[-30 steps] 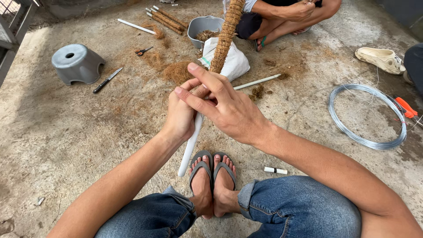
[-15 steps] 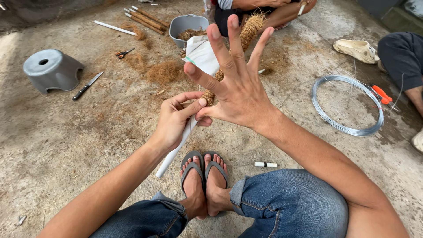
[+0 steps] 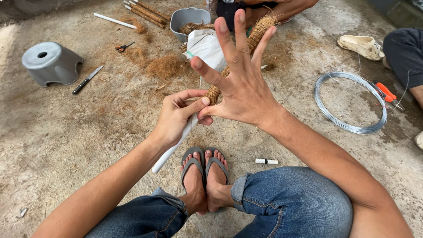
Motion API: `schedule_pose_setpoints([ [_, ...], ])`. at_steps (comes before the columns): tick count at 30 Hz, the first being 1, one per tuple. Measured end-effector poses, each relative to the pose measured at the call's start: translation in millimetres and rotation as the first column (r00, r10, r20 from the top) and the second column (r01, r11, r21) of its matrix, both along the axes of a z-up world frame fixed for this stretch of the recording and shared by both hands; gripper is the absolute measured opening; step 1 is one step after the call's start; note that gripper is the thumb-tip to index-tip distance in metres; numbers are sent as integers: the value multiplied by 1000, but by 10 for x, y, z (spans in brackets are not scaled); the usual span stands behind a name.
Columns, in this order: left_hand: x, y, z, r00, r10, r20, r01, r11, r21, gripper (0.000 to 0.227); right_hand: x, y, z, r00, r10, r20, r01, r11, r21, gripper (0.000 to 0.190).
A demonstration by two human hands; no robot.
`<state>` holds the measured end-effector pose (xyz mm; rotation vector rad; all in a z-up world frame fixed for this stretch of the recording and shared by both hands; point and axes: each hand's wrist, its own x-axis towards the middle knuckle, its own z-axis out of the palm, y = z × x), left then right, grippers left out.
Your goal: The person sits on the floor and wraps a thin wire around a cylindrical bundle of natural fibers attached to a white plastic handle. They use their hands to pull the wire tight and rotate the bundle to ensure even coverage. Other people are visible in the background performing similar tasks.
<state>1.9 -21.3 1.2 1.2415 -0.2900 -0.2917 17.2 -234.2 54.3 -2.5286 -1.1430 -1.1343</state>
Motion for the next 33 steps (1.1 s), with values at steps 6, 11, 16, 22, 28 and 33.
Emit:
schedule_pose_setpoints([
  [6, 50, -32, -55, 997, 24, -67, -29, 997, -66, 30, 15, -58, 1, 996, 28, 85, -30, 999, 18, 137],
  [11, 98, 47, -29, 996, 67, -50, -69, 997, -46, 31, 261, -373, -142, 973, 113, 202, -213, 779, 590, 99],
  [16, 72, 83, 69, 998, 60, 32, -59, 998, -32, 31, 388, -369, -620, 728, 653, -208, 24, 278, 960, 41],
  [22, -60, 79, 56, 984, -68, 164, 58, 996, 65, 28, 183, -210, -1154, 29, 915, -402, 254, 382, 888, 42],
  [28, -137, 155, 108, 956, -208, 208, 174, 970, 170, 28, 247, -659, -1455, -116, 729, -675, 185, 684, 706, 27],
  [33, -188, 107, 116, 919, -334, 210, 297, 936, 190, 24, 149, -552, -1167, -502, 839, -211, 220, 359, 907, 29],
])
